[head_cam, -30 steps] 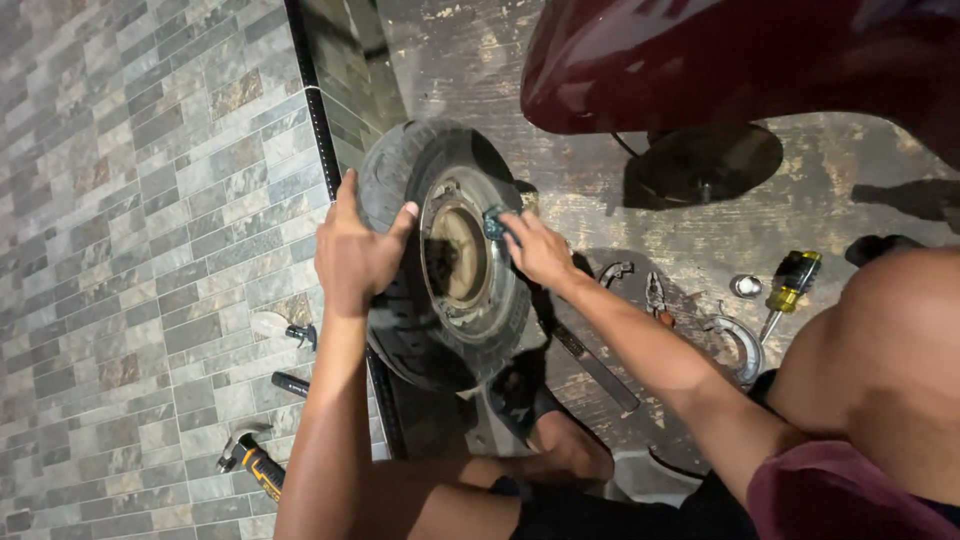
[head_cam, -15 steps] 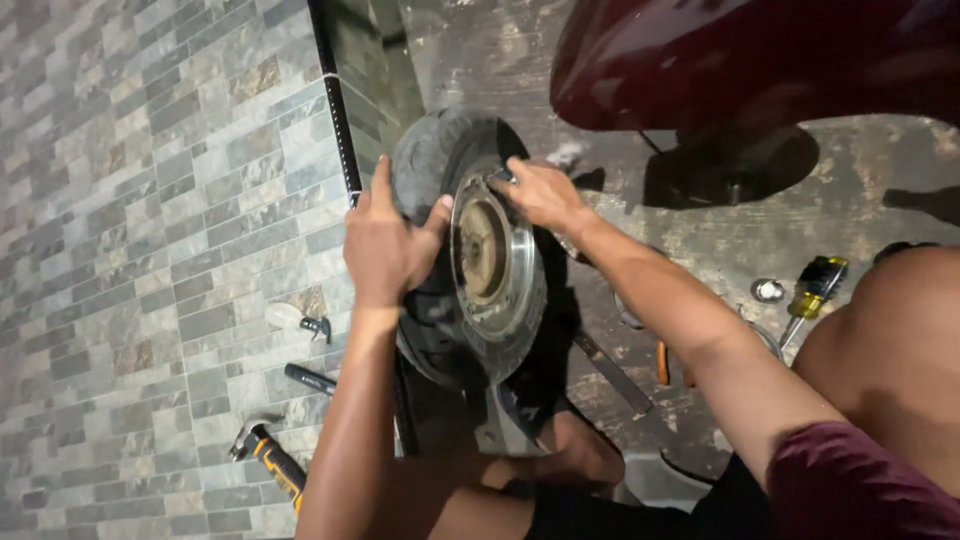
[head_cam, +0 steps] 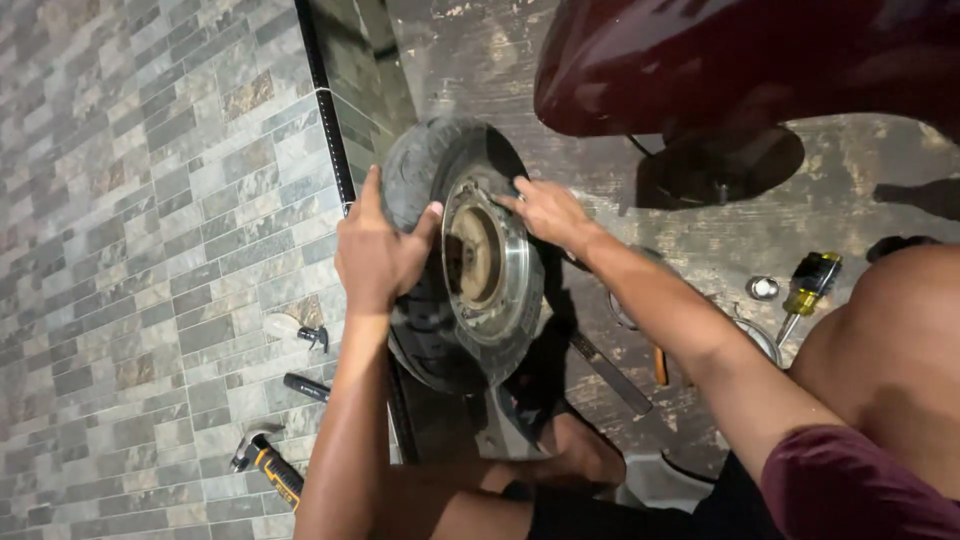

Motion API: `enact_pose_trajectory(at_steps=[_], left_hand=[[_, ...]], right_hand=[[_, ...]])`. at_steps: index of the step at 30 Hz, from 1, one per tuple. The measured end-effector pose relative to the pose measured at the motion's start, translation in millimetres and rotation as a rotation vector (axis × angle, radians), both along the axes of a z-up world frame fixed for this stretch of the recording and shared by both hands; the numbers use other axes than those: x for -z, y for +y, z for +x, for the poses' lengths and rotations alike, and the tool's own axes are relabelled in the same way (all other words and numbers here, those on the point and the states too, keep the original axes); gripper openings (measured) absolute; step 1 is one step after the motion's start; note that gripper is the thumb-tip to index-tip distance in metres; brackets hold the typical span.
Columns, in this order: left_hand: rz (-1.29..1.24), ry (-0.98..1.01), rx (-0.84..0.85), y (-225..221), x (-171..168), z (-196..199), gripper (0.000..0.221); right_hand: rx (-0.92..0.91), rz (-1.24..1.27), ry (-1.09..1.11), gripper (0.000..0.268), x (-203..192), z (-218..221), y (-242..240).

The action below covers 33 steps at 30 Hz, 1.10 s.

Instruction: Cleaning the inner rim and hub of a motorcycle wheel using a cloth and a small tool

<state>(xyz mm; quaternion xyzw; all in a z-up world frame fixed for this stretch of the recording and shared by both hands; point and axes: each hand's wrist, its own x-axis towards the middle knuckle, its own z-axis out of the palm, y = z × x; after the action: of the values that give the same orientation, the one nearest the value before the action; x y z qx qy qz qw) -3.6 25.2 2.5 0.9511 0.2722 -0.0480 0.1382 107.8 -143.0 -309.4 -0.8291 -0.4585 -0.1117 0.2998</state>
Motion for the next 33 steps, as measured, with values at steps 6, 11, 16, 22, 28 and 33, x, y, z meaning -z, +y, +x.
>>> enact_pose_trajectory(at_steps=[6,11,16,22,28,33], left_hand=[[-0.019,0.002,0.014,-2.7,-8.2,-1.3,0.090],[-0.033,0.027,0.019,-3.2,-11.0,2.7,0.091],[-0.019,-0.050,0.052,0.5,-6.5,-2.1,0.089],[-0.013,-0.087,0.063,0.7,-7.8,-6.2,0.087],[-0.010,-0.089,0.071,3.4,-2.3,-2.5,0.087],[-0.003,-0.091,0.062,3.4,-2.4,-4.3,0.087]], right_hand=[[0.106,-0.136,-0.067,0.044,-23.1,0.3,6.9],[0.195,-0.189,0.232,0.047,-2.3,-46.1,-3.4],[0.238,-0.218,0.372,0.050,-29.4,-57.0,-6.3],[0.182,-0.174,0.264,0.047,-24.0,-18.7,7.2],[0.262,0.397,0.244,0.042,-55.8,-30.9,14.1],[0.382,0.684,0.368,0.036,-44.5,-34.6,13.5]])
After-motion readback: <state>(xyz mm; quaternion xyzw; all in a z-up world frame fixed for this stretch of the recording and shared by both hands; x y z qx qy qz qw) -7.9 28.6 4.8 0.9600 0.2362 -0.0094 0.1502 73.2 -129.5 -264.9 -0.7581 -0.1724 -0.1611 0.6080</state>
